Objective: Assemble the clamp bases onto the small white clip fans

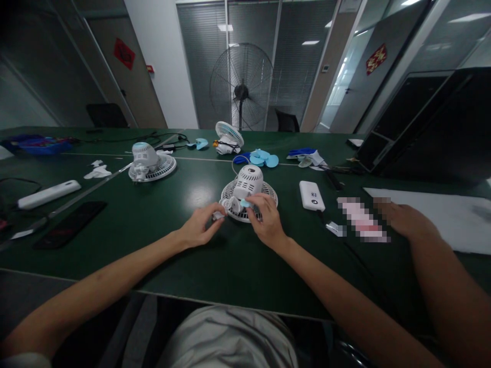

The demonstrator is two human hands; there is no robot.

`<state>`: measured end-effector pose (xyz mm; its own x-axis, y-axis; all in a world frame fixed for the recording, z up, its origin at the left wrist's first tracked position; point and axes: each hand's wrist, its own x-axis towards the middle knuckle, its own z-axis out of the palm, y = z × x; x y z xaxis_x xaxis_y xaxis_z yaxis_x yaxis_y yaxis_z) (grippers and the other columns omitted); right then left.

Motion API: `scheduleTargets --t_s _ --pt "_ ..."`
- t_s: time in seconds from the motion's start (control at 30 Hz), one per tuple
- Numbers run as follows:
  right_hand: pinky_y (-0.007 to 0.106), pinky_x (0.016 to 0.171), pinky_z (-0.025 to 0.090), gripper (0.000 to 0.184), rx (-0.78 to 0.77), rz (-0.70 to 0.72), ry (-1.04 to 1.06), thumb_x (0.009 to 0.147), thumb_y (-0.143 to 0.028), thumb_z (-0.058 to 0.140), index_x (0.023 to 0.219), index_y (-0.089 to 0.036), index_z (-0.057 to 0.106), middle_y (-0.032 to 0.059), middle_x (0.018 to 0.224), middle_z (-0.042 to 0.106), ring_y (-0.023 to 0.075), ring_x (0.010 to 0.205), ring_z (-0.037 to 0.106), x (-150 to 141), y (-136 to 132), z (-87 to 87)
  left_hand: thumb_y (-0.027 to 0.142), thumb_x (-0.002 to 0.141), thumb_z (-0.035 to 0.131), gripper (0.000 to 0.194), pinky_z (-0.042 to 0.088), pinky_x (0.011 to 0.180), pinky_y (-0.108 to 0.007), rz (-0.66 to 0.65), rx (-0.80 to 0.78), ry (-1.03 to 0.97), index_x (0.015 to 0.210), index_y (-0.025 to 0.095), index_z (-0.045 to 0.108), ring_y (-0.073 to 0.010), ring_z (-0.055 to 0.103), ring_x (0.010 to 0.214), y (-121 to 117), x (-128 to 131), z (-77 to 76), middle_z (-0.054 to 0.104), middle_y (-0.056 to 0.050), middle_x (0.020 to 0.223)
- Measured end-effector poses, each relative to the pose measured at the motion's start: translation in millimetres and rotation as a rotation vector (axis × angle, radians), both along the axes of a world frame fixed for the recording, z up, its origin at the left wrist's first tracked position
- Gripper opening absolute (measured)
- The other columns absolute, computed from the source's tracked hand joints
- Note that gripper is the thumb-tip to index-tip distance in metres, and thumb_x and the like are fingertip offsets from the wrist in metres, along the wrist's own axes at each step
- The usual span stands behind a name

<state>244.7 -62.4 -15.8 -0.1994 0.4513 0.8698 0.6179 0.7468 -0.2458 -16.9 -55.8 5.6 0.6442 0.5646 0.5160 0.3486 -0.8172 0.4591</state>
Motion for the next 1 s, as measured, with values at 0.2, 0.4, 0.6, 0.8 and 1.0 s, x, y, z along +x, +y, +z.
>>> scheduleTargets --t_s 0.2,0.4,0.6,0.8,1.0 --pt "0.051 0.099 0.055 0.035 -0.066 0.115 -0.023 0.101 -0.019 0.059 0.133 -0.029 0.055 0.0084 0.12 0.065 0.0282 0.116 0.063 -1.1 0.8 -5.4 0.032 0.106 0.051 0.02 0.05 0.076 -0.03 -0.061 -0.026 0.039 0.118 0.017 0.057 -0.018 0.064 0.082 1.5 -3.3 1.7 0.068 -0.006 0.1" --pt "0.048 0.098 0.055 0.027 -0.167 0.14 -0.011 0.102 -0.026 0.059 0.129 -0.028 0.056 0.0085 0.12 0.065 0.0272 0.114 0.063 -0.1 3.4 -8.3 0.036 0.108 0.05 0.026 0.053 0.089 -0.034 -0.142 -0.05 0.116 0.128 0.019 0.055 -0.0216 0.069 0.1 2.9 0.0 0.5 0.069 -0.009 0.116" --pt "0.046 0.097 0.056 0.022 -0.271 0.115 0.076 0.104 -0.031 0.056 0.126 -0.028 0.056 0.0081 0.117 0.066 0.0268 0.111 0.066 1.5 3.6 -14.4 0.036 0.109 0.048 0.027 0.054 0.094 -0.036 -0.181 -0.053 0.149 0.129 0.019 0.055 -0.0225 0.069 0.105 4.4 1.8 1.8 0.07 -0.01 0.119" --pt "0.047 0.097 0.055 0.021 -0.289 0.112 0.099 0.104 -0.033 0.055 0.125 -0.028 0.056 0.0079 0.117 0.065 0.0268 0.11 0.066 1.2 4.3 -18.0 0.035 0.11 0.046 0.028 0.054 0.1 -0.04 -0.206 0.048 0.209 0.131 0.018 0.054 -0.0249 0.068 0.113 6.8 8.2 3.6 0.068 -0.013 0.126" --pt "0.046 0.096 0.056 0.024 -0.34 0.15 0.136 0.106 -0.035 0.053 0.128 -0.028 0.052 0.0083 0.119 0.064 0.0262 0.111 0.067 0.8 2.6 -18.3 0.036 0.11 0.048 0.028 0.055 0.096 -0.038 -0.12 0.002 0.17 0.132 0.018 0.053 -0.0231 0.069 0.107 5.2 18.4 2.8 0.069 -0.01 0.122"
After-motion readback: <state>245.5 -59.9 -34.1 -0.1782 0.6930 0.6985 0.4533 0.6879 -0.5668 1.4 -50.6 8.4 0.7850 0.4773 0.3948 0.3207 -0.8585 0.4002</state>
